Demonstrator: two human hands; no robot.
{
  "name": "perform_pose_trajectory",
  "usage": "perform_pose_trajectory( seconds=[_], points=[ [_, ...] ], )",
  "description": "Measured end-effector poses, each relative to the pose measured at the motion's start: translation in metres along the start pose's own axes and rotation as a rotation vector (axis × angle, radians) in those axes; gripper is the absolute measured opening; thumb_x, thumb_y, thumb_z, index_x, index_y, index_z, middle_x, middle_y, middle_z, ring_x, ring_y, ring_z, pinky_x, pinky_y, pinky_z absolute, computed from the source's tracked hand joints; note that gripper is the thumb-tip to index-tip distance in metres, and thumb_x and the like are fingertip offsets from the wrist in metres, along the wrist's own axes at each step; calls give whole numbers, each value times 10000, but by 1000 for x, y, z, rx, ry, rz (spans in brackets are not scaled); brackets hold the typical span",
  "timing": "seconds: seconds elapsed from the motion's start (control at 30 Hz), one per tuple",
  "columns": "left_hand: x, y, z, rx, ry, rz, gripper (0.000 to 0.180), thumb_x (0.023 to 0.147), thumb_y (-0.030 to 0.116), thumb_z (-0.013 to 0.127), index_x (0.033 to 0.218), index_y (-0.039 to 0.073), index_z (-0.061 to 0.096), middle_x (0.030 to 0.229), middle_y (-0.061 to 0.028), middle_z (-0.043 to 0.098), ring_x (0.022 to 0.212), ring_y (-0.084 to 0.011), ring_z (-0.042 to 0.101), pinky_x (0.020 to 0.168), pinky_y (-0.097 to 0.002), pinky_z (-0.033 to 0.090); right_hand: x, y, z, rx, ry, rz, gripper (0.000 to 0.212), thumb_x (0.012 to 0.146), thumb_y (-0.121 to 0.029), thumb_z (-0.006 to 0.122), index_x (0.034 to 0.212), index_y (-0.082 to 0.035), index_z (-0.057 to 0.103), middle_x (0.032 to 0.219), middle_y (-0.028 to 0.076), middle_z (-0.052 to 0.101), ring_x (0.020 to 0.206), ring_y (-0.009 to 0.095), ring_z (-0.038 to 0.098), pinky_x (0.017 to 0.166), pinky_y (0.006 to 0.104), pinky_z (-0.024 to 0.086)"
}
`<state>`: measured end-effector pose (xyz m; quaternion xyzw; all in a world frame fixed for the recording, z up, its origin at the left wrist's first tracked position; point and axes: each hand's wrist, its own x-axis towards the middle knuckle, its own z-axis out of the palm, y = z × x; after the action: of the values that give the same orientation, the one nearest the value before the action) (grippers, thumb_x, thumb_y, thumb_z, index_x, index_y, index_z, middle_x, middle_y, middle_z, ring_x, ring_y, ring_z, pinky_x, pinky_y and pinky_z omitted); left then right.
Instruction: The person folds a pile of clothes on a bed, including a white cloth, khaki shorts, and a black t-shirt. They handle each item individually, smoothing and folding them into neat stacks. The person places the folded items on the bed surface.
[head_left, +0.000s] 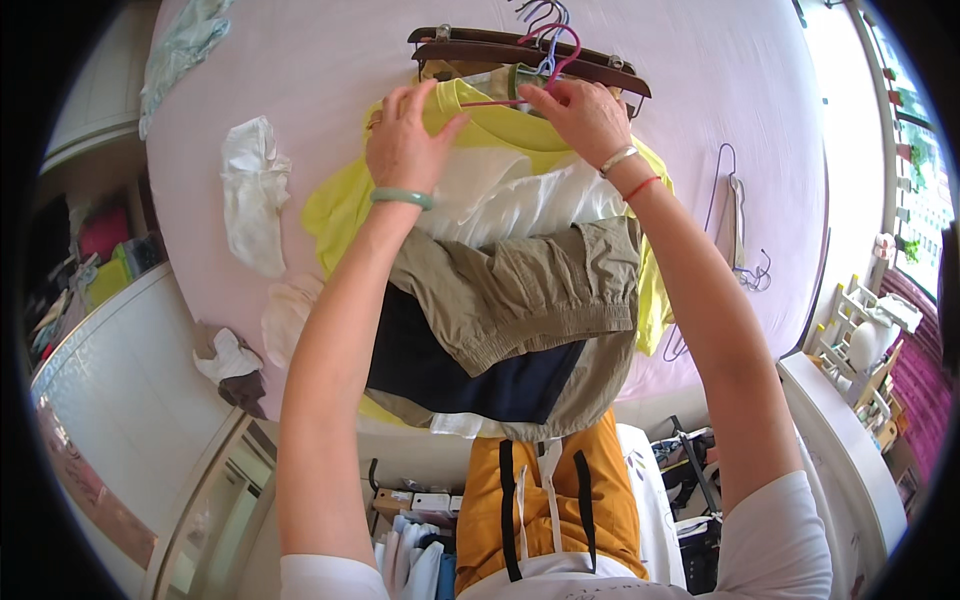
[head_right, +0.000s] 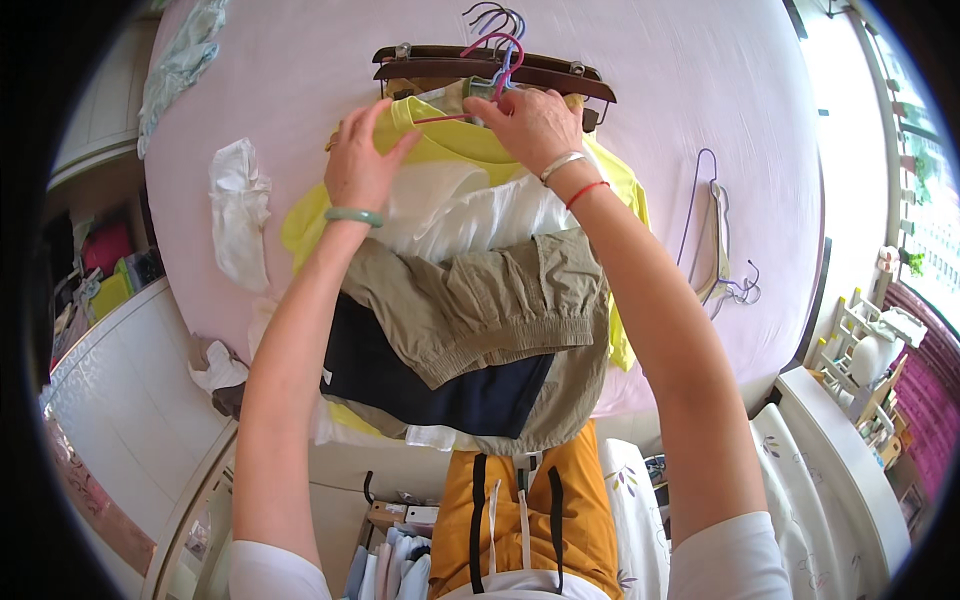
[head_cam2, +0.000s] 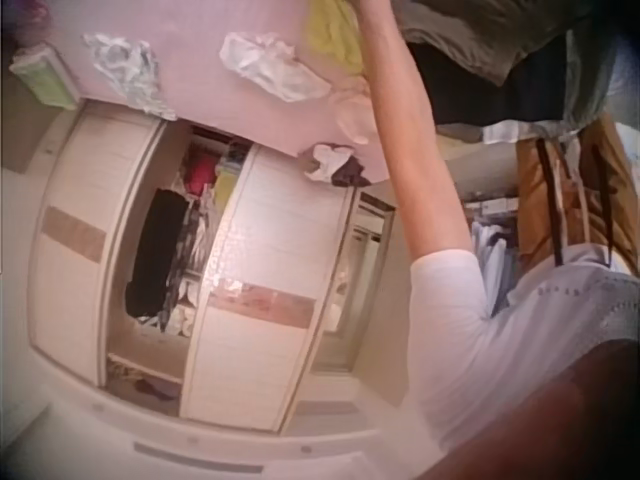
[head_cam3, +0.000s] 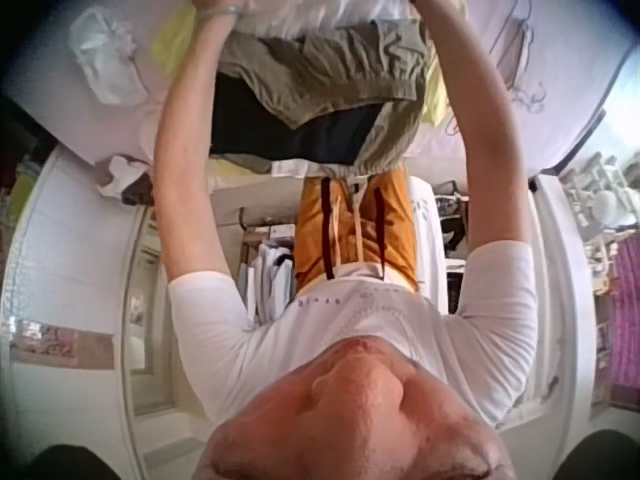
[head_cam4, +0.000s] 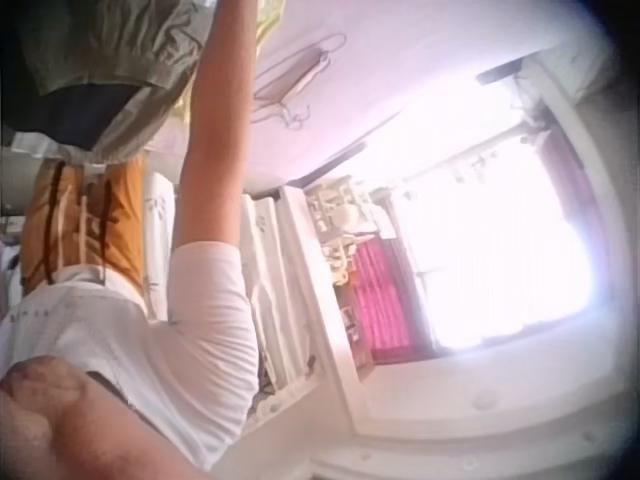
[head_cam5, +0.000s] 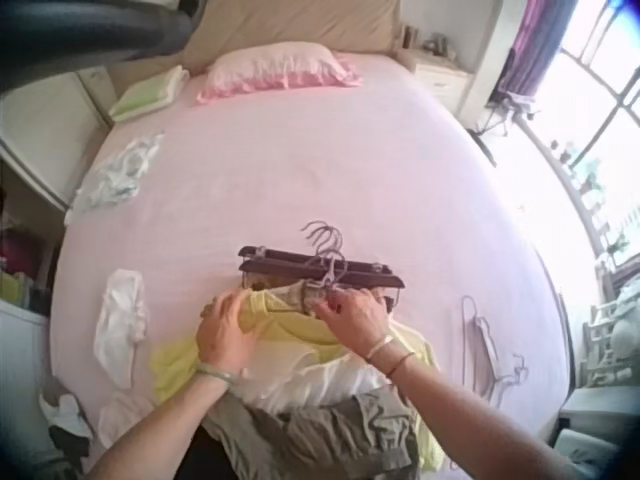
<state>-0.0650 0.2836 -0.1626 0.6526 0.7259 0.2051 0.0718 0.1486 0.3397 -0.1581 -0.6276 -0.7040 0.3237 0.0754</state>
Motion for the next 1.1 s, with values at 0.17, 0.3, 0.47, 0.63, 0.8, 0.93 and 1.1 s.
perform_pose_trajectory(
  seconds=[0.17, 0.3, 0.47, 0.63, 0.8, 0.93, 1.1],
  points=[
    [-14, -11, -6, 35, -151, 93, 286, 828, 211, 666, 1106, 144, 651, 1076, -67, 614, 983, -297, 580, 827, -400, 497, -48, -12, -11, -22, 32, -156, 408, 908, -427, 549, 750, -75, 683, 840, 78, 668, 788, 255, 630, 746, 419, 464],
    [-42, -16, -26, -99, -41, 174, 254, 848, 158, 590, 1079, 104, 683, 1084, -74, 642, 978, -302, 596, 840, -384, 498, -83, 15, -36, -46, 60, -313, 275, 927, -316, 554, 859, -100, 710, 846, 63, 669, 847, 231, 608, 763, 389, 451],
    [-36, -51, -38, -560, -504, -512, 286, 870, 170, 514, 1060, 59, 697, 1092, -99, 655, 923, -273, 632, 831, -355, 502, -122, 36, -72, 227, -4, -364, 237, 963, -204, 522, 895, -56, 694, 921, 76, 665, 986, 239, 584, 898, 363, 416],
    [-49, -14, -28, -168, -536, -70, 280, 849, 275, 593, 1033, 98, 708, 1040, -72, 656, 893, -282, 637, 778, -382, 504, -134, 25, -96, 933, 160, -241, 335, 1022, -229, 425, 923, 14, 635, 944, 107, 663, 1044, 256, 594, 942, 398, 439],
    [-58, 5, -36, 5, -426, 162, 264, 849, 304, 651, 1049, 140, 706, 1084, -57, 634, 945, -267, 618, 793, -381, 500, -112, 60, -172, 1511, 276, -158, 345, 1041, -312, 408, 961, -35, 597, 828, 56, 616, 759, 157, 563, 811, 363, 464],
    [-49, 8, -36, -132, -296, 26, 264, 871, 298, 652, 1061, 120, 696, 1048, -59, 638, 884, -259, 628, 768, -366, 507, -116, 183, -163, 1378, 506, 394, 349, 997, -364, 516, 930, -40, 626, 648, -9, 508, 539, 97, 385, 585, 280, 359],
    [-32, 12, -35, -269, -371, -128, 223, 897, 206, 638, 1083, 90, 682, 939, -79, 681, 797, -214, 666, 729, -309, 518, -174, 321, -118, 1265, 412, 747, 394, 951, -460, 561, 943, -77, 653, 731, -7, 607, 606, 100, 510, 587, 261, 416]
  ],
)
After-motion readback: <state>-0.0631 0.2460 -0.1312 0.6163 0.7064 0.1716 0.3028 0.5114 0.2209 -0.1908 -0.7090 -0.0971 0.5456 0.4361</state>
